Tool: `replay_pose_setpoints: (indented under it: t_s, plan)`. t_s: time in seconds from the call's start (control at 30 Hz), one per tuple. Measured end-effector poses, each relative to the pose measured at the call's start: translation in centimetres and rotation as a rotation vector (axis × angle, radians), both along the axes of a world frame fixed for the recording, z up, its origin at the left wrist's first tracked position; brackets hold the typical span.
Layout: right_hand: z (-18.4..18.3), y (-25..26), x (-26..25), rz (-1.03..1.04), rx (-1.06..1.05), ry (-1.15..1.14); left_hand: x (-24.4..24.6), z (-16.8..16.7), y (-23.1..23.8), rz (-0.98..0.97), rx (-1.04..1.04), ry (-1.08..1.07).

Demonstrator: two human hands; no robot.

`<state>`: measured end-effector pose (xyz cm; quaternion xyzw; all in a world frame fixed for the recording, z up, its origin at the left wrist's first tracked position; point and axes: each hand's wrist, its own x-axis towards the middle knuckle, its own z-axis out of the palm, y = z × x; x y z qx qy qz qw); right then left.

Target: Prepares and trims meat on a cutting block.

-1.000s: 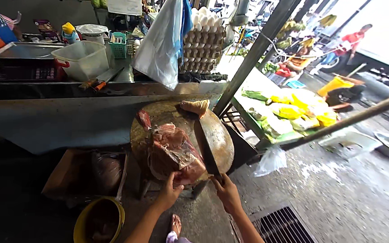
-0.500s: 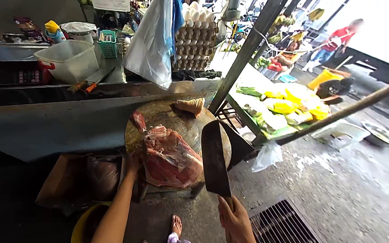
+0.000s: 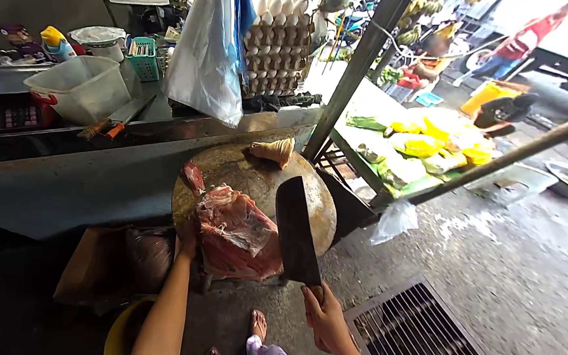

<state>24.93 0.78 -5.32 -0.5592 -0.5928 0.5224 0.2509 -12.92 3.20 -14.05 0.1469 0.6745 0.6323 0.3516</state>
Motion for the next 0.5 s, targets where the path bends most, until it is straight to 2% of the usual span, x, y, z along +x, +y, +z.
replay_pose_setpoints:
  t_s: [0.17,0.27,0.5]
  plan:
    - [-0.4,2.0,0.2,-0.045,0.079,-0.067,2.2,0.5,-0.8,0.076,0.065,-0.106]
    - [-1.3,4.6,0.8,-0.068,0.129,-0.125,4.1,3.4,-2.0,0.055,-0.082,-0.168]
    - [-1.2,9.1,3.3,-0.028,0.161,-0.267,5.0,7.5,-1.5,-0.257,-0.133,0.281]
